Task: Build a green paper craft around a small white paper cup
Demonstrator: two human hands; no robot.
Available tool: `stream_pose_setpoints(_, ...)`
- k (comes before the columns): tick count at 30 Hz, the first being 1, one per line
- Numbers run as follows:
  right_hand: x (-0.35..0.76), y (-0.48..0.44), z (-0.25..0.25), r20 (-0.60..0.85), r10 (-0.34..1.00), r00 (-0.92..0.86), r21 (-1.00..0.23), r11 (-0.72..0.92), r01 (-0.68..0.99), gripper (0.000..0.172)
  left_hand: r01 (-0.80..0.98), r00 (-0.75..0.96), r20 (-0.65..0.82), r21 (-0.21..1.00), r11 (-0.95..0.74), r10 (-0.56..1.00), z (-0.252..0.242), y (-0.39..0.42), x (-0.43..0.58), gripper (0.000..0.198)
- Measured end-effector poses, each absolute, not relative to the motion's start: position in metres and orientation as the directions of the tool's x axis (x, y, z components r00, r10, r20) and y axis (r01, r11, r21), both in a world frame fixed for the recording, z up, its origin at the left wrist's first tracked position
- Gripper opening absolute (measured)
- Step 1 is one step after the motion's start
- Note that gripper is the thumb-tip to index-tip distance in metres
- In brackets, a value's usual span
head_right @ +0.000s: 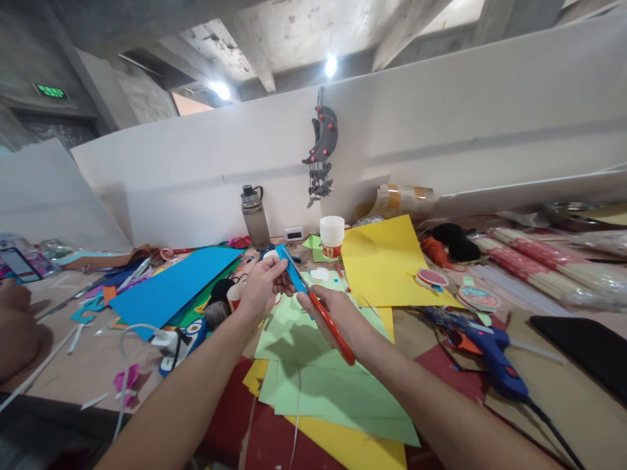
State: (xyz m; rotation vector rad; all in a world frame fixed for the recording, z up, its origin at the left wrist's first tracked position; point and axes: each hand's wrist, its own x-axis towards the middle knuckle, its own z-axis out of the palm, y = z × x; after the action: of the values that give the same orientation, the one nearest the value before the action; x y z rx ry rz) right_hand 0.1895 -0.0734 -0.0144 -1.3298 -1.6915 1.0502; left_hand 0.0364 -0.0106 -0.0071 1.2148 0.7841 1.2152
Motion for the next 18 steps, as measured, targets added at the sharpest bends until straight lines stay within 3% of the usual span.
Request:
stream_pose_setpoints(7, 0.1889, -0.0721, -0.0167, 0.049, 0.980, -0.194, -0.922, 0.119, 0.368, 0.029, -0.238, 0.277, 0.120, 0.970, -0.053, 0.953, -0.0108, -0.0106, 0.0379, 0.034)
stream_pose_setpoints(18, 0.1859, -0.0745, -0.0134, 0.038, 0.991, -0.126, -0.920, 0.084, 0.383, 0.038, -0.264, 0.289, 0.110, 0.964, -0.031, 0.951, -0.0133, -0.0094, 0.0388, 0.033)
